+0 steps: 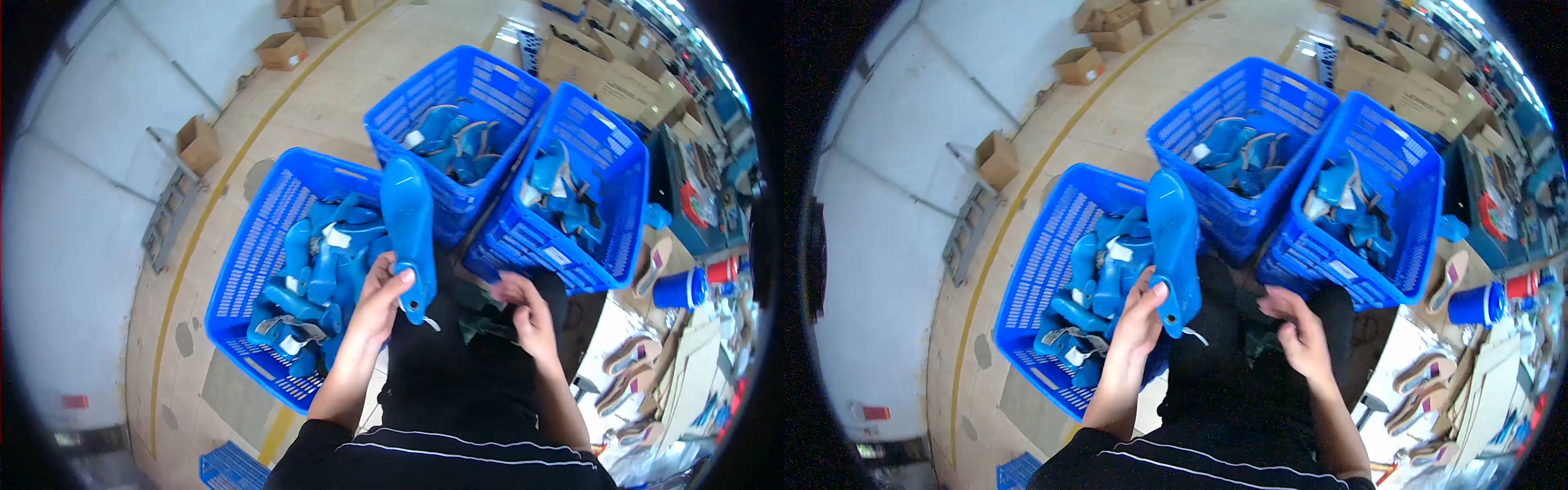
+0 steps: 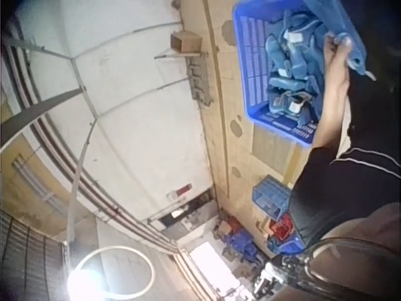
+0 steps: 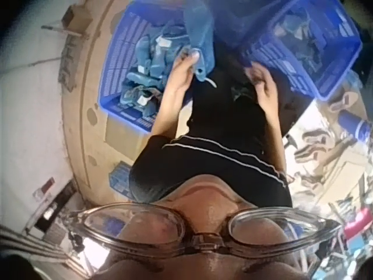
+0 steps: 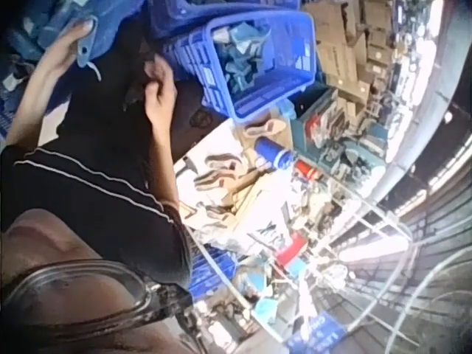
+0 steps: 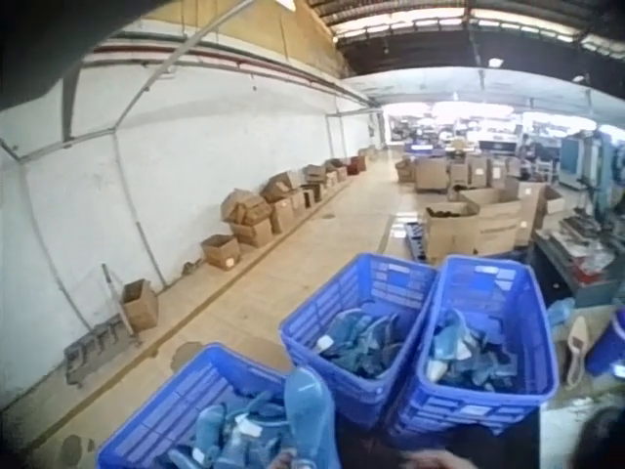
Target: Hammer the sole and edges of blue high-heeled shoes to ensure proper adhesion and shape.
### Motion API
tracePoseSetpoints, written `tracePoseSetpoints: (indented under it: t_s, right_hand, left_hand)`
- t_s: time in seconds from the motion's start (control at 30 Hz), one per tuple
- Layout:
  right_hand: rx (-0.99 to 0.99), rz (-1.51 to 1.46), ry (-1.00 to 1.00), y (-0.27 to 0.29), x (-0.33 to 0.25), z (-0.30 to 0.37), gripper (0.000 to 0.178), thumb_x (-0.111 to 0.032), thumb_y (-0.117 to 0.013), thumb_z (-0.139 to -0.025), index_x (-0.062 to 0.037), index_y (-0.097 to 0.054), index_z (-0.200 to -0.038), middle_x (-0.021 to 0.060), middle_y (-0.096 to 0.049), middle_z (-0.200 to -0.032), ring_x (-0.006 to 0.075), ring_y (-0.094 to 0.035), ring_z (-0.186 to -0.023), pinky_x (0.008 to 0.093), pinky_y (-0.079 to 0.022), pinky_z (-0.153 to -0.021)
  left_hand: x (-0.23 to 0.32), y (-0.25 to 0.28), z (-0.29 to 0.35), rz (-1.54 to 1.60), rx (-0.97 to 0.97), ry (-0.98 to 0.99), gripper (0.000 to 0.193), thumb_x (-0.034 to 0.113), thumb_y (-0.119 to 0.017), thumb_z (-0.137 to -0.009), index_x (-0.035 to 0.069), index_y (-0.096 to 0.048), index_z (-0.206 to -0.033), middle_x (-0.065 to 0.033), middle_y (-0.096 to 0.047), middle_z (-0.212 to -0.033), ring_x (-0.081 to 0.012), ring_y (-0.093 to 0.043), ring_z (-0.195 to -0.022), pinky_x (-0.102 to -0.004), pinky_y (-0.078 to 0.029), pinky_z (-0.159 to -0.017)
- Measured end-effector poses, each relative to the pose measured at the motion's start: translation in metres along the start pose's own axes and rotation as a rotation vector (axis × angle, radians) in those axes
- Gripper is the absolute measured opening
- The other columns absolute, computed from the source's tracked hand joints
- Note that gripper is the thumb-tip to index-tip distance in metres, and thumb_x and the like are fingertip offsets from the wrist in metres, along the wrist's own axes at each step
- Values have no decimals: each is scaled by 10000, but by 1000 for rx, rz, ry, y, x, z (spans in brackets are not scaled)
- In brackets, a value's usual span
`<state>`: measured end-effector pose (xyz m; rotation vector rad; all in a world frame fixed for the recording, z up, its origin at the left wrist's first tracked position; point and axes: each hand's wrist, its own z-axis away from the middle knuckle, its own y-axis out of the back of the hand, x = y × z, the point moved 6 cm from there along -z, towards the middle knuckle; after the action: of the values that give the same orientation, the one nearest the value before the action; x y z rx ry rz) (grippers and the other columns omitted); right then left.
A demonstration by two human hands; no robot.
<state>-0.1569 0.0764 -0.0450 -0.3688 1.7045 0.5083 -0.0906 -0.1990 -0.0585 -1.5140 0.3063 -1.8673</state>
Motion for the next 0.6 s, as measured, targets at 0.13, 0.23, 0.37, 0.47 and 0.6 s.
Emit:
tracePoseSetpoints:
  t_s: [0.13,0.23,0.37,0.47,0.6]
  right_hand:
    - [-81,-321,-187,-17,-9,-9,945,-614,-580,-1085,-52,-195,-1740,194,-537,-1582,250,-622,-1337,400,-484,-1114]
    - [-49,-542,-307,-11,-3,1,808,-470,-683,-1081,-21,-363,-1672,115,-571,-1535,181,-584,-1342,385,-461,-1147]
    - [28,-778,-379,1,9,29,684,-385,-706,-1081,-30,-443,-1602,96,-595,-1490,205,-600,-1345,407,-478,-1156]
    - [88,-819,-385,8,12,46,699,-392,-705,-1077,-38,-416,-1607,95,-605,-1464,224,-609,-1344,432,-505,-1137]
    - [120,-856,-319,15,16,59,725,-390,-699,-1079,-49,-373,-1630,108,-600,-1478,232,-612,-1343,436,-515,-1124]
  left_hand:
    - [-43,-62,-2,0,-214,135,668,275,-900,-897,6,-537,-1388,-83,-699,-1227,-162,-690,-1111,-328,-553,-982]
    - [-69,-103,7,-27,-364,197,768,355,-908,-901,-10,-484,-1427,-100,-695,-1258,-166,-663,-1182,-344,-505,-1075]
    - [-83,-122,10,-146,-467,259,1005,656,-855,-868,-15,-428,-1483,-99,-620,-1332,-165,-617,-1239,-326,-485,-1067]
    - [-92,-131,15,-211,-494,322,999,688,-814,-892,-3,-422,-1499,-106,-601,-1359,-186,-571,-1311,-353,-435,-1129]
    - [-102,-143,21,-240,-538,352,1026,704,-770,-922,-6,-382,-1553,-136,-558,-1433,-218,-517,-1394,-383,-374,-1191]
